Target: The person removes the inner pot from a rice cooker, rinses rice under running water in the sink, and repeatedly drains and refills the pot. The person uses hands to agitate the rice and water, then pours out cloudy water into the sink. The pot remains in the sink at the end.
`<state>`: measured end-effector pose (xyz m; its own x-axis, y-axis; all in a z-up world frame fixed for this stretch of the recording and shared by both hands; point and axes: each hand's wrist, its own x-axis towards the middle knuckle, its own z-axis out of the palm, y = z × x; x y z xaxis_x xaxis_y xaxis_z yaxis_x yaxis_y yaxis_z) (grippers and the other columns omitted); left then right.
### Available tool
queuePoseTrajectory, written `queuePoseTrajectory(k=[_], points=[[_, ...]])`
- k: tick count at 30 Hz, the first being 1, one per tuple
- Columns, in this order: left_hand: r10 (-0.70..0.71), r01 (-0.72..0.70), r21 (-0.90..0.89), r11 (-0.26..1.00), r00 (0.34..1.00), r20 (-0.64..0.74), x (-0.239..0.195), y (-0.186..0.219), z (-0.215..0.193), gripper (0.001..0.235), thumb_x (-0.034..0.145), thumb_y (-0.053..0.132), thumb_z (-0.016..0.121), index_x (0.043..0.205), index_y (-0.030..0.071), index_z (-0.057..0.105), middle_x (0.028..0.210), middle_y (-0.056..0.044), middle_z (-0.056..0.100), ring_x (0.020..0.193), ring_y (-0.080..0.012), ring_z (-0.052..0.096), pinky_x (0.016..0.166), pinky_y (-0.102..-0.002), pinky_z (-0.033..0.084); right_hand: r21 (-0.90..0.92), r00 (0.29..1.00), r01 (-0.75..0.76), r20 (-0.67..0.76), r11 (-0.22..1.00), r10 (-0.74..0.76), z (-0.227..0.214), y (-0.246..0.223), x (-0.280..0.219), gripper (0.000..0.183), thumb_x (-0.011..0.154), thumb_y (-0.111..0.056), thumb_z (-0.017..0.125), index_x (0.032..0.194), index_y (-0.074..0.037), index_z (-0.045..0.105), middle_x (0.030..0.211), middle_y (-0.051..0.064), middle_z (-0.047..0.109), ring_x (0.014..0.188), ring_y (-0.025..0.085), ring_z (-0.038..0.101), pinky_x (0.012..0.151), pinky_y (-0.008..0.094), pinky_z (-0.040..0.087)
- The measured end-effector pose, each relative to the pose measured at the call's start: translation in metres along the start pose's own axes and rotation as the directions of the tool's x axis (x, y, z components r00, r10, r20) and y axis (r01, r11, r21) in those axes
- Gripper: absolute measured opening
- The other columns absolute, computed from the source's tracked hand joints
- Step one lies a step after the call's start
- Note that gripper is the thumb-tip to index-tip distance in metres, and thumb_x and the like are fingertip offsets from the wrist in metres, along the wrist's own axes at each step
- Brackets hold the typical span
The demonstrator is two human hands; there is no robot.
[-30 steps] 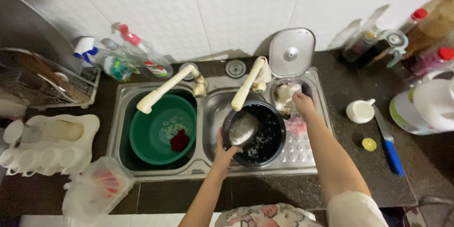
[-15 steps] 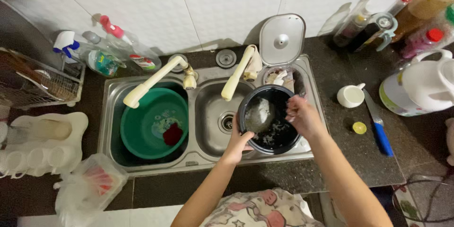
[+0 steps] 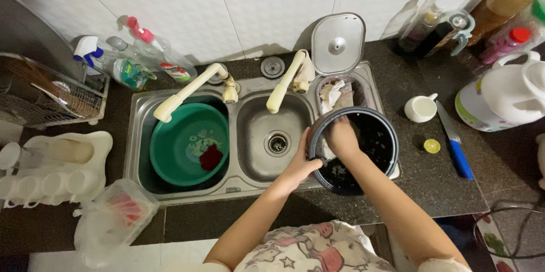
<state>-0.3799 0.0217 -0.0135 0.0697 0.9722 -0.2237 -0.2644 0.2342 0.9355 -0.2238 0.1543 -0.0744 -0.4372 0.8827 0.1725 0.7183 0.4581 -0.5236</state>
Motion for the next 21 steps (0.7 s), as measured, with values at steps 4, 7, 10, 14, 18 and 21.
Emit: queuePoseTrajectory(k=[4,7,10,14,18,21], points=[[-0.074,0.074,-0.001,0.997,0.997,-0.036,0.003,0.003,-0.006,0.110,0.070,0.005,0.065,0.166,0.015,0.013,0.149,-0.018,0.048,0.112,-0.0274,0.051,0.087,-0.037,0.044,-0.285,0.923,0.311,0.316,0.907,-0.218,-0.011,-0.033,-0.015,0.025,0.080,-0.017,0.068,0.101,-0.004,0.072,0.109,0.023,0.068,0.109,0.046,0.063,0.091,0.048,0.055],[0.062,-0.063,-0.003,0.998,0.997,-0.041,0.008,-0.001,-0.012,0.108,0.072,0.005,0.068,0.167,0.010,0.015,0.155,-0.019,0.044,0.133,-0.0277,0.047,0.107,-0.034,0.041,-0.175,0.812,0.543,0.359,0.821,-0.460,-0.031,-0.052,-0.027,0.038,0.069,-0.013,0.069,0.105,-0.002,0.071,0.113,0.017,0.069,0.116,0.043,0.062,0.092,0.047,0.055],[0.144,-0.149,-0.087,0.985,0.988,-0.056,0.011,-0.001,-0.019,0.106,0.074,0.004,0.068,0.167,0.009,0.016,0.164,-0.017,0.037,0.150,-0.0279,0.037,0.118,-0.036,0.034,0.025,0.797,0.510,0.362,0.860,-0.484,-0.054,-0.058,-0.033,0.039,0.078,-0.016,0.071,0.113,0.001,0.068,0.127,0.023,0.063,0.113,0.042,0.063,0.089,0.048,0.054],[0.069,-0.077,-0.084,0.994,0.994,-0.090,0.014,0.015,-0.024,0.109,0.071,0.005,0.067,0.165,0.016,0.013,0.165,-0.014,0.029,0.151,-0.0278,0.031,0.119,-0.042,0.033,-0.054,0.851,0.114,0.520,0.992,-0.069,-0.071,-0.042,-0.031,0.031,0.093,-0.027,0.065,0.119,-0.010,0.068,0.123,0.012,0.068,0.108,0.033,0.070,0.096,0.041,0.057],[0.018,-0.016,0.040,0.999,0.998,-0.053,0.015,0.037,-0.014,0.113,0.069,0.006,0.068,0.166,0.022,0.012,0.161,-0.018,0.036,0.147,-0.0315,0.036,0.118,-0.043,0.032,-0.248,0.998,0.017,0.065,0.968,-0.001,-0.061,-0.015,-0.024,0.045,0.091,-0.029,0.071,0.121,0.004,0.063,0.117,0.025,0.063,0.104,0.042,0.064,0.089,0.048,0.055],[0.189,-0.180,0.223,0.958,0.982,-0.019,0.014,0.045,-0.004,0.112,0.071,0.005,0.070,0.168,0.016,0.014,0.160,-0.021,0.042,0.148,-0.0323,0.041,0.119,-0.042,0.034,-0.269,0.996,-0.093,-0.017,0.959,0.091,-0.040,-0.003,-0.029,0.056,0.091,-0.032,0.074,0.125,0.010,0.059,0.114,0.028,0.061,0.099,0.044,0.063,0.084,0.047,0.056]])
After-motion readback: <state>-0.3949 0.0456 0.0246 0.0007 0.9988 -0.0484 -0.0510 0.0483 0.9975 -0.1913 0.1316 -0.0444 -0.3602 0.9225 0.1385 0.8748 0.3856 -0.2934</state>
